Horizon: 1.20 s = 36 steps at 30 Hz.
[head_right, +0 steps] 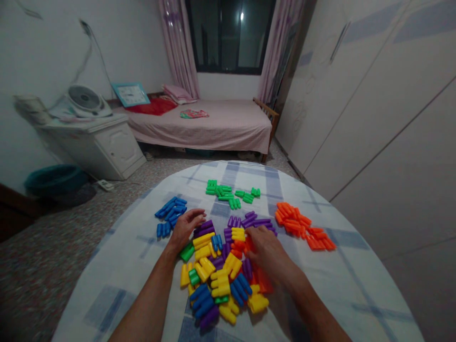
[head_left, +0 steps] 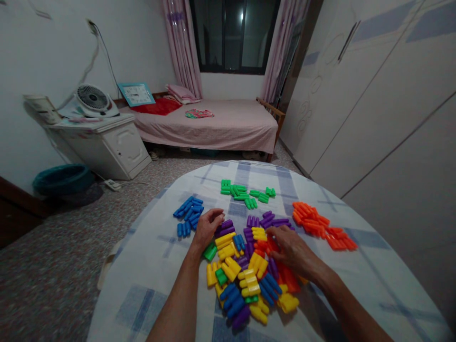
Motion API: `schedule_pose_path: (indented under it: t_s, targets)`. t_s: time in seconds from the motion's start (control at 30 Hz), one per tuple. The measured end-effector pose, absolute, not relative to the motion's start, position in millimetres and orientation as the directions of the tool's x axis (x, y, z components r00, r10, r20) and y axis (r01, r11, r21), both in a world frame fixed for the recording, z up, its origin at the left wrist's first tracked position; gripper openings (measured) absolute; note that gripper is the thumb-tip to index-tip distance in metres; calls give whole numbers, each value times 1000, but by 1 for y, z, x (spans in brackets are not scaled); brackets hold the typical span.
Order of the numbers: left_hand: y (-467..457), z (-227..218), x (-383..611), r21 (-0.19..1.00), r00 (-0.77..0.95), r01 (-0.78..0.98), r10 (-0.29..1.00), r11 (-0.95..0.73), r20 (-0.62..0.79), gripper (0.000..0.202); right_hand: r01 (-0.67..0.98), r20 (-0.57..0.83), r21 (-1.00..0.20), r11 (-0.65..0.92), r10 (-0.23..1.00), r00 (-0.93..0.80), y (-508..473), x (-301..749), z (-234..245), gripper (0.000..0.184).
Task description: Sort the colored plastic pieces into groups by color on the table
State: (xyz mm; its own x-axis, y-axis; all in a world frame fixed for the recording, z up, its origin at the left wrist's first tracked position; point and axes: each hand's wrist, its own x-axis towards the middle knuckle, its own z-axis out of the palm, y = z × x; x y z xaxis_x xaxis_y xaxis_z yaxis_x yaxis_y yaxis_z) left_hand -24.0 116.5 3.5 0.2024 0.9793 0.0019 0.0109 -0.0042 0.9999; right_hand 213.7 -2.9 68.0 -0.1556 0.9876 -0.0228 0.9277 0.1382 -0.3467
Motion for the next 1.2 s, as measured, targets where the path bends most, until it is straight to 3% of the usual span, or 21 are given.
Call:
schedule_pose_path:
  t_s: [0.13,0.3,0.53,0.63,0.77,0.93,1.07,1.2]
  targets:
    - [117,5,-23,1000,196,10,981,4,-6,36,913,53,-366,183,983,-176,-2,221,63,41]
    - [115,7,-22,1000,191,6,981,21,-21,37,926,127,-365,101,990,-59,0,254,67,43]
    - [115,6,-23,999,196,29,981,-12,6,38,990,293,-2,-144,946,138,11,326,61,44]
    - [115,6,-23,1000,197,28,980,-14,9,38,984,372,49,-174,917,143,13,328,61,40]
    - [116,6,-23,1000,187,20,982,-10,6,39,991,397,-135,22,917,33,15,293,63,35]
    - [116,5,-23,1000,198,25,980,-18,13,38,907,304,-345,240,943,-134,21,235,54,31]
    - [115,7,-23,1000,193,17,981,-4,1,39,904,255,-373,212,960,-120,24,219,46,19]
    - [114,9,-23,1000,193,9,981,8,-9,40,884,273,-460,87,961,48,10,236,51,21]
